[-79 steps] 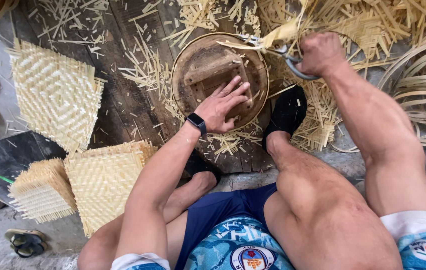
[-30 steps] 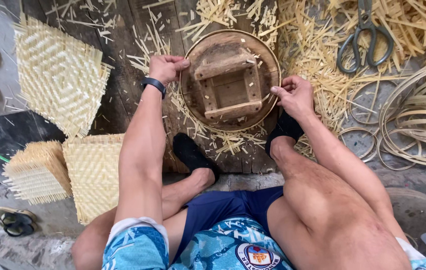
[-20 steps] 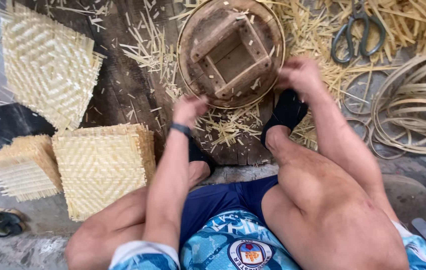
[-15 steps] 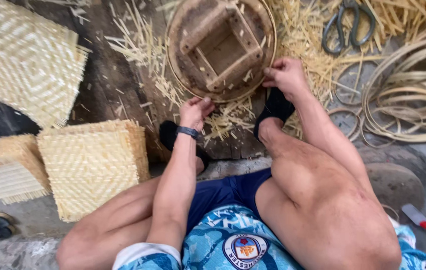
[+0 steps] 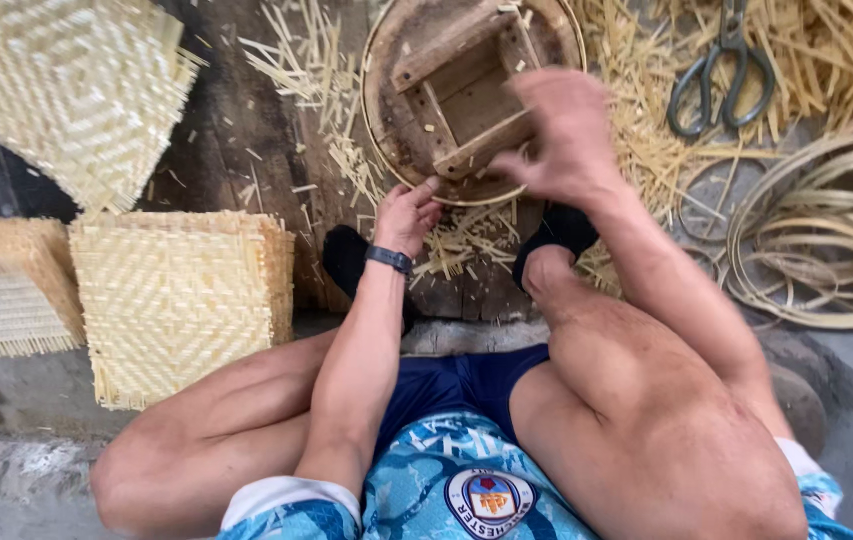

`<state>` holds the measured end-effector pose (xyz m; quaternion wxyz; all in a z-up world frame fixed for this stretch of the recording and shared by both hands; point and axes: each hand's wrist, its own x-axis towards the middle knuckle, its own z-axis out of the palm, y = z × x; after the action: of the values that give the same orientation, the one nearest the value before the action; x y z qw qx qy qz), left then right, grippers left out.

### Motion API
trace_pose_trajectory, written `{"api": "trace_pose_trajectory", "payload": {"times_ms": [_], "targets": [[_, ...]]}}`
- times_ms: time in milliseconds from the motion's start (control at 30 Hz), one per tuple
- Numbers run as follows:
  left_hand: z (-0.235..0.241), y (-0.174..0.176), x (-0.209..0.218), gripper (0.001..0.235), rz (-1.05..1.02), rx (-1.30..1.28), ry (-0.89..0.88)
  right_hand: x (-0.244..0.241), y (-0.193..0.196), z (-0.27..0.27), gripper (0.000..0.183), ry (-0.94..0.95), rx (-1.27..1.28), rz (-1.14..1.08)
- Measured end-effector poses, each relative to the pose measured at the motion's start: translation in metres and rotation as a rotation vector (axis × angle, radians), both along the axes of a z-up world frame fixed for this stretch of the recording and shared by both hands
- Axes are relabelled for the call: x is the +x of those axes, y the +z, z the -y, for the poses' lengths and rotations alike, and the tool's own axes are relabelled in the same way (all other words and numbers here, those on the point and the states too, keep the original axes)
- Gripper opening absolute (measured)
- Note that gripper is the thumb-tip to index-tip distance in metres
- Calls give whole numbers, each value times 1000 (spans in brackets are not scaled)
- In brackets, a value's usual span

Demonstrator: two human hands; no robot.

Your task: The person sits on the floor and repeatedly places a woven bamboo mat onto a circular wooden mold, then uses shears to trim the excess bamboo strips flush with the mold's edge. The person flips the mold, removes the trimmed mat, and repeats the process with additional mats.

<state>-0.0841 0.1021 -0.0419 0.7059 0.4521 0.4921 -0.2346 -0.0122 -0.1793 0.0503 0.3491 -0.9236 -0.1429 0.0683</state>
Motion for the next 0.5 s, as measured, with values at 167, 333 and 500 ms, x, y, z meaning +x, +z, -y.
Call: {"api": "trace_pose_trajectory", "payload": {"times_ms": [167,333,500], "targets": [[18,88,17,45,453,329,-41,37,43,-45,62,135,-85,-271],[57,185,43,74,1041,431,-513,21,53,-54,48,-276,756,-361],[87,207,55,75,1160,858,-801,-1,18,-58,42,-458,1238,-353]]}}
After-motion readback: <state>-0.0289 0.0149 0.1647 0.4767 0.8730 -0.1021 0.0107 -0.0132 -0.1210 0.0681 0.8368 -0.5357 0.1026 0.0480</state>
